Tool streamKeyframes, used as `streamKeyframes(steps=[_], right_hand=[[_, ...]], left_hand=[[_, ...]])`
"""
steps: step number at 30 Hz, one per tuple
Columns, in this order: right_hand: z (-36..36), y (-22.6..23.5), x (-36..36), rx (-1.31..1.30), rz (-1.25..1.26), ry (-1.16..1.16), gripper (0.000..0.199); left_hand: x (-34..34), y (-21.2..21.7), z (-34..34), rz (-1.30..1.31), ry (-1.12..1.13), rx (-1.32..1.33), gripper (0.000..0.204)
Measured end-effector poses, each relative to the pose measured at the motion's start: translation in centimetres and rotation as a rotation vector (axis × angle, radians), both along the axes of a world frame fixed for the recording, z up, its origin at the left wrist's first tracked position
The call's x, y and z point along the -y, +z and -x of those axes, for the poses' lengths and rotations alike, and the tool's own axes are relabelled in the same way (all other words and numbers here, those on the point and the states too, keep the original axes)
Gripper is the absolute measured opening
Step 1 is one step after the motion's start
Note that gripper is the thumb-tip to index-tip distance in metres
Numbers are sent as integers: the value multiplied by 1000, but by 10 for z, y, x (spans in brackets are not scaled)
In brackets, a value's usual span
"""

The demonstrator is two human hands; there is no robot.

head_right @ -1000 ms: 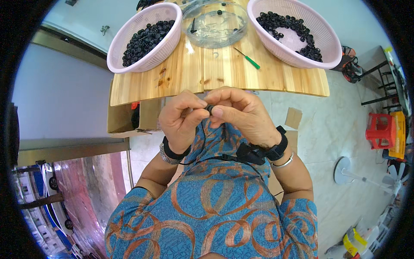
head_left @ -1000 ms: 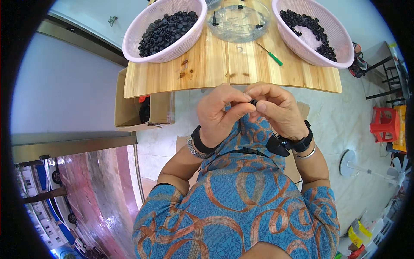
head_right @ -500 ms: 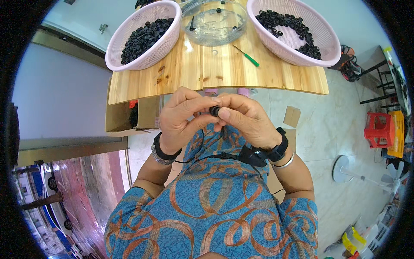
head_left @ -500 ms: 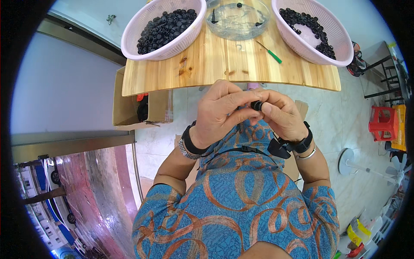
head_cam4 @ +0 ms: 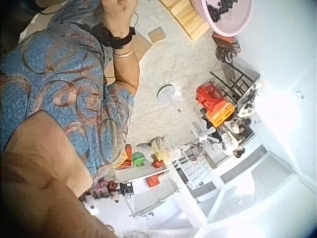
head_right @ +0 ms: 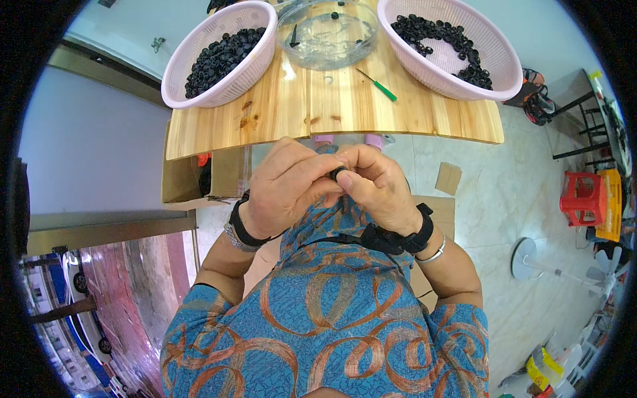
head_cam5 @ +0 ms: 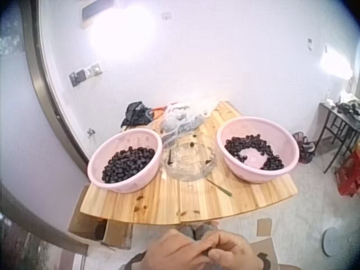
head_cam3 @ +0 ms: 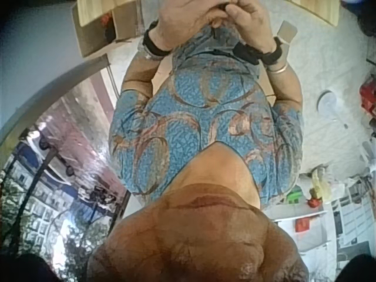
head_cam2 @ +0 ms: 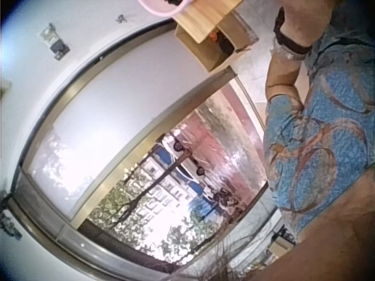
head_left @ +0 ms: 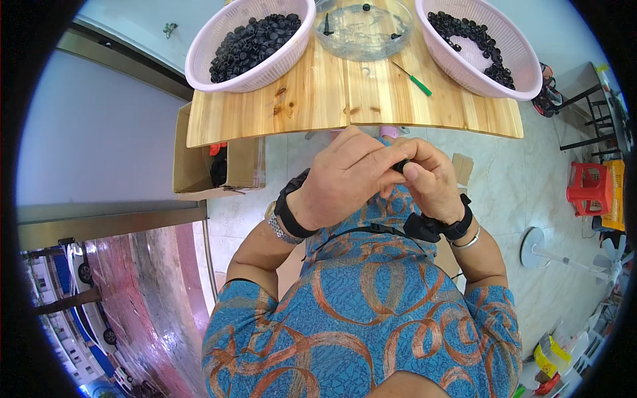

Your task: The person is inspecting and cleaning small black plastic shoe components.

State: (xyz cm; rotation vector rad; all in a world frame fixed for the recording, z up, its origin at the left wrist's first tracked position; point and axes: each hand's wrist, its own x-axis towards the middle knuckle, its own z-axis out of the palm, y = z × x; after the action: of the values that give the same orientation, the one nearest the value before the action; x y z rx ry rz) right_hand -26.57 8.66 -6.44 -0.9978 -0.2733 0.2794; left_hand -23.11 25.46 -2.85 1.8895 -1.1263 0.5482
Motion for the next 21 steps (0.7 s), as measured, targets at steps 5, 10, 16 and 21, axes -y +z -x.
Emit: streamKeyframes(steps=[5, 10, 16, 21], right_hand=[[1, 10, 1, 18, 108, -62, 26], [-5, 13, 3, 14, 19, -26, 27], [-13, 12, 2, 71, -100, 4, 27], [-11, 9, 13, 1, 224, -63, 23]], left_hand=[[0, 0, -7, -58, -2, 75, 31], [-4, 1, -11, 17, 5, -89, 29], [-13, 4, -17, 220, 28, -380, 26], [-54, 35, -55, 25, 375, -180, 24]])
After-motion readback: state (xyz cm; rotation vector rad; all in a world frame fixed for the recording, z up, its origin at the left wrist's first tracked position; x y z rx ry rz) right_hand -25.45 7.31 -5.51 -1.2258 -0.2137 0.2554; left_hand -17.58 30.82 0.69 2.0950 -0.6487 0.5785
